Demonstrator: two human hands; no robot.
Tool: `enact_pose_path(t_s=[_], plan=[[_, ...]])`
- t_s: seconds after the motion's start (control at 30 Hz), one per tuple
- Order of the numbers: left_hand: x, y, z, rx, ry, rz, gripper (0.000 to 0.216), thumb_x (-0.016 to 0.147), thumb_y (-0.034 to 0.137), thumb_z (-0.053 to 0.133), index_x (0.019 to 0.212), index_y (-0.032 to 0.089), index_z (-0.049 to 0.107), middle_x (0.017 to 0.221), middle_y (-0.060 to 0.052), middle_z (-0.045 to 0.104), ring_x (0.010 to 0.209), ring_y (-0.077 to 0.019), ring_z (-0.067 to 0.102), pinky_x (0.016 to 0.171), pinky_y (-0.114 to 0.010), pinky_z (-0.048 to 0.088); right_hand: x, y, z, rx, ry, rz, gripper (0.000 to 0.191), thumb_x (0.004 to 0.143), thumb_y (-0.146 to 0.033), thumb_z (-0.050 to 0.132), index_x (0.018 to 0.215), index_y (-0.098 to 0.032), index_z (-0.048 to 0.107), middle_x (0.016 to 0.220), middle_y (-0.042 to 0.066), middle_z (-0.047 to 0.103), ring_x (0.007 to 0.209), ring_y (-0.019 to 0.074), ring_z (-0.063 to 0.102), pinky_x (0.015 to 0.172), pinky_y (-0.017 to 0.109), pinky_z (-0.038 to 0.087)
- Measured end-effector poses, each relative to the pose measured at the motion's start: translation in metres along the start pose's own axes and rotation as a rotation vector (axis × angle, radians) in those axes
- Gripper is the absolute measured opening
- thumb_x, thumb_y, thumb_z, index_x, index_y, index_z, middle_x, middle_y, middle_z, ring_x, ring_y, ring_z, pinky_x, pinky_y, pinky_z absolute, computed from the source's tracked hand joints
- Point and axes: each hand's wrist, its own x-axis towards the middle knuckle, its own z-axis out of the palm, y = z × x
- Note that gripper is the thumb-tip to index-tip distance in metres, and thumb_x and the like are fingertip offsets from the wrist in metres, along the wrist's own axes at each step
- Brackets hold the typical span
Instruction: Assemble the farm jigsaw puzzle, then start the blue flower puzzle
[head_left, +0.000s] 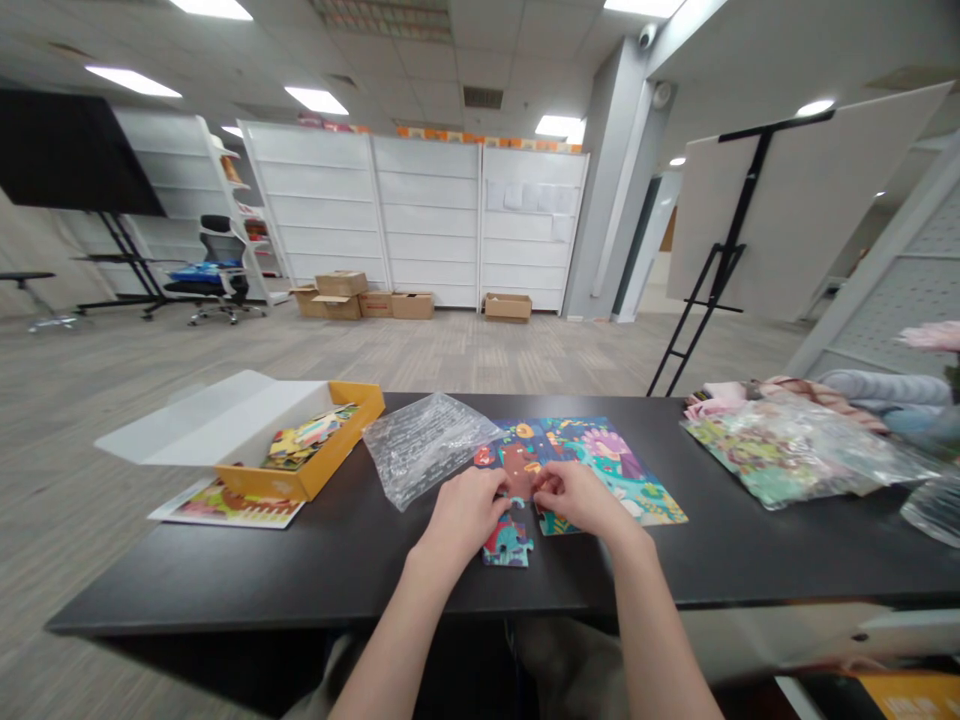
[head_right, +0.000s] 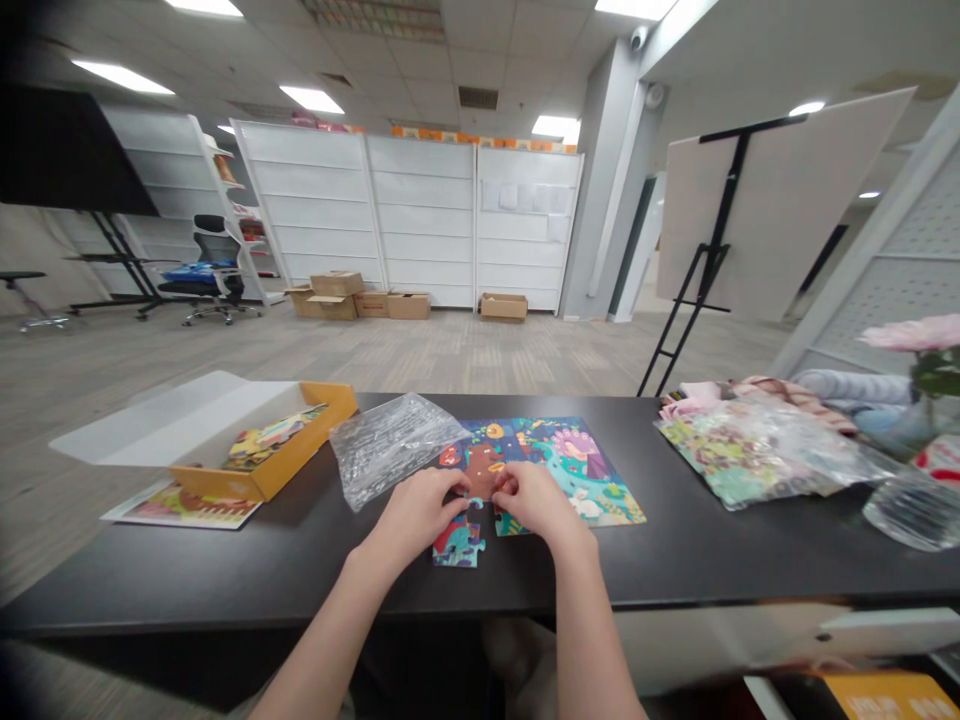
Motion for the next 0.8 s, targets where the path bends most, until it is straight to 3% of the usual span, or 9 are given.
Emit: enact_pose_path(t_s=[0.4,0.6,0.8], plan=[[0.0009,-0.0001,0.0041,0.112,-0.019,0.138,0.012,0.096,0.019,0.052,0.099,0.021,0.063,0.104,-0.007,0.072,0.103,-0.0239,0.067,0.087,-0.034,0.051,0.0027,0.0079,0.0017,0.069,-0.012,-0.013,0.012,0.076,-0.009,0.063,0.082,-0.018,0.069,0.068,0.001,0.072,0.064,0.0148,0.068,0.06,0.023,0.049],[-0.0033,0.0017,0.001,0.079,-0.018,0.12,0.014,0.099,0.02,0.046,0.105,0.021,0.059,0.106,-0.008,0.07,0.099,-0.0232,0.067,0.084,-0.033,0.051,0.0028,0.0078,0.0015,0.046,0.003,-0.017,0.01,0.077,-0.012,0.064,0.084,-0.017,0.068,0.069,0.001,0.072,0.064,0.0147,0.067,0.06,0.023,0.048],[-0.0032,0.0021,0.0005,0.003,-0.011,0.096,0.016,0.1,0.019,0.043,0.107,0.022,0.057,0.11,-0.006,0.069,0.099,-0.0216,0.068,0.085,-0.031,0.05,0.0015,0.0045,0.002,0.14,0.017,-0.037,0.022,0.08,-0.014,0.063,0.102,-0.017,0.067,0.075,0.002,0.073,0.069,0.0153,0.07,0.065,0.024,0.054]])
